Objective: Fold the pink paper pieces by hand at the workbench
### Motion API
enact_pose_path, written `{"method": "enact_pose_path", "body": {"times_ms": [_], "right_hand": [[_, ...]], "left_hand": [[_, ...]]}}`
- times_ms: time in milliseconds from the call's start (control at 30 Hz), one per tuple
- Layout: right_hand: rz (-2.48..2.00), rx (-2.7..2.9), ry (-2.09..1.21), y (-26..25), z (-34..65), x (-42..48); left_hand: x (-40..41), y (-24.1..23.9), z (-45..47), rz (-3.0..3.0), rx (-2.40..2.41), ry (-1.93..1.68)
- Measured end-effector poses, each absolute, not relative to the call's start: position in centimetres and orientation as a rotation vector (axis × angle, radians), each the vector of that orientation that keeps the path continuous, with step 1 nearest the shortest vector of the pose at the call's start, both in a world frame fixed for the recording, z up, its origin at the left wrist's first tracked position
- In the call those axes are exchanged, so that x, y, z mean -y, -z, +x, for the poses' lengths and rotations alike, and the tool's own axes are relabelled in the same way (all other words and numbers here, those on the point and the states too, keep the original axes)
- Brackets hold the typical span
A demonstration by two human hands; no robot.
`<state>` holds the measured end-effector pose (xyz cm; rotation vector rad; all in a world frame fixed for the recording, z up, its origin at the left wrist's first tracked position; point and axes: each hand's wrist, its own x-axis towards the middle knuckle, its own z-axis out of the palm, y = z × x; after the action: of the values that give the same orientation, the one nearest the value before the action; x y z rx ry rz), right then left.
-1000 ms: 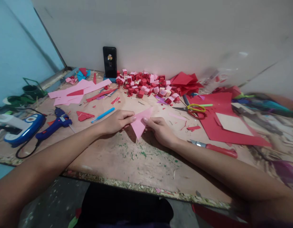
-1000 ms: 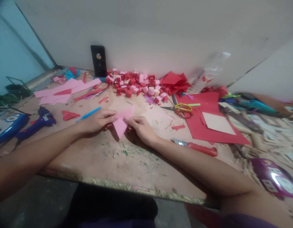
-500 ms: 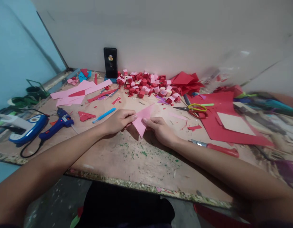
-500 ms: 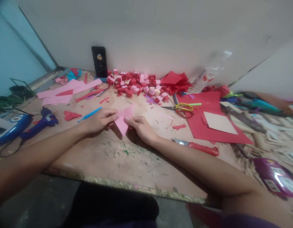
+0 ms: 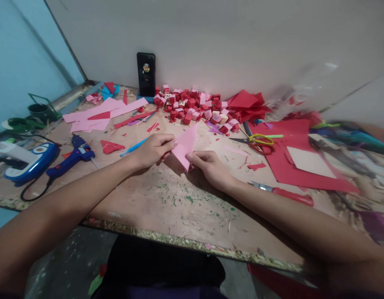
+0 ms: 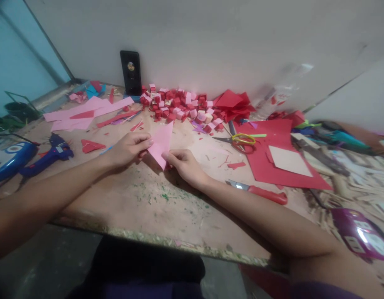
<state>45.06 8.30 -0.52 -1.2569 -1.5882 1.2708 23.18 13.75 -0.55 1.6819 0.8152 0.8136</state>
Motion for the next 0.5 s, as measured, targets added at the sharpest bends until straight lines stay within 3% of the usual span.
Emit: {"method": "enact_pose_path", "body": {"times_ms": [500], "right_hand": [[-1.249,1.612,-1.251,0.44,45.08,-8.36]], "left_hand": [[-14.11,0.55,23.24,1.545,-0.746,-0.855]]}}
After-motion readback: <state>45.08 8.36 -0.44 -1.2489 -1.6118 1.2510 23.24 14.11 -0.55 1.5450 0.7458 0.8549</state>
